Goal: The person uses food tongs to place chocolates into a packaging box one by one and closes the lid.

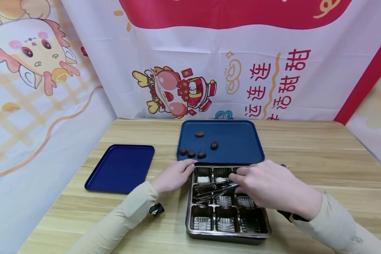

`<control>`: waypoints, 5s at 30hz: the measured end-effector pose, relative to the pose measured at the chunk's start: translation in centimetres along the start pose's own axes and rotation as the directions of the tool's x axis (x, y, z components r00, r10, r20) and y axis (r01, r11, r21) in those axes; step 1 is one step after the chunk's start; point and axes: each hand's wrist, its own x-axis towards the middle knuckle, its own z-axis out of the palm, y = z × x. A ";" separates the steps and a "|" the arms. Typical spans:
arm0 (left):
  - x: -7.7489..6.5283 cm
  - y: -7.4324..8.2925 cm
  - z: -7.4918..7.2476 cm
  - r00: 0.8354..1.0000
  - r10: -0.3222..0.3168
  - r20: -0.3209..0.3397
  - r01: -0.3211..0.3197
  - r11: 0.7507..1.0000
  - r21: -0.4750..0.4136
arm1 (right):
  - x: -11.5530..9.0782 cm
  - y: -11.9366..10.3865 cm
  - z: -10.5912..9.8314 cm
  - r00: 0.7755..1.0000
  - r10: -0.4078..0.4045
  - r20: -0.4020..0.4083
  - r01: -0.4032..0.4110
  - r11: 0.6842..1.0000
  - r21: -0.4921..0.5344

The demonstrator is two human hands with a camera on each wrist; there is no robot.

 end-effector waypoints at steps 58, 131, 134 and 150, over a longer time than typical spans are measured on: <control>0.0 0.0 -0.2 1.000 -0.015 0.008 0.015 0.999 -0.028 | 1.9 14.8 5.1 0.872 0.484 0.072 -0.481 0.875 -0.060; -0.2 0.0 -0.2 1.000 0.002 0.010 -0.002 1.000 -0.008 | 10.1 14.7 10.0 0.917 0.336 0.216 -0.321 0.942 -0.099; -0.2 0.0 -0.2 1.000 0.002 0.011 -0.002 1.000 -0.009 | 10.2 14.6 10.1 0.915 0.339 0.219 -0.323 0.941 -0.104; -0.2 -0.1 -0.2 1.000 0.000 0.015 0.000 1.000 -0.017 | 10.5 14.1 10.1 0.922 0.332 0.198 -0.314 0.942 -0.115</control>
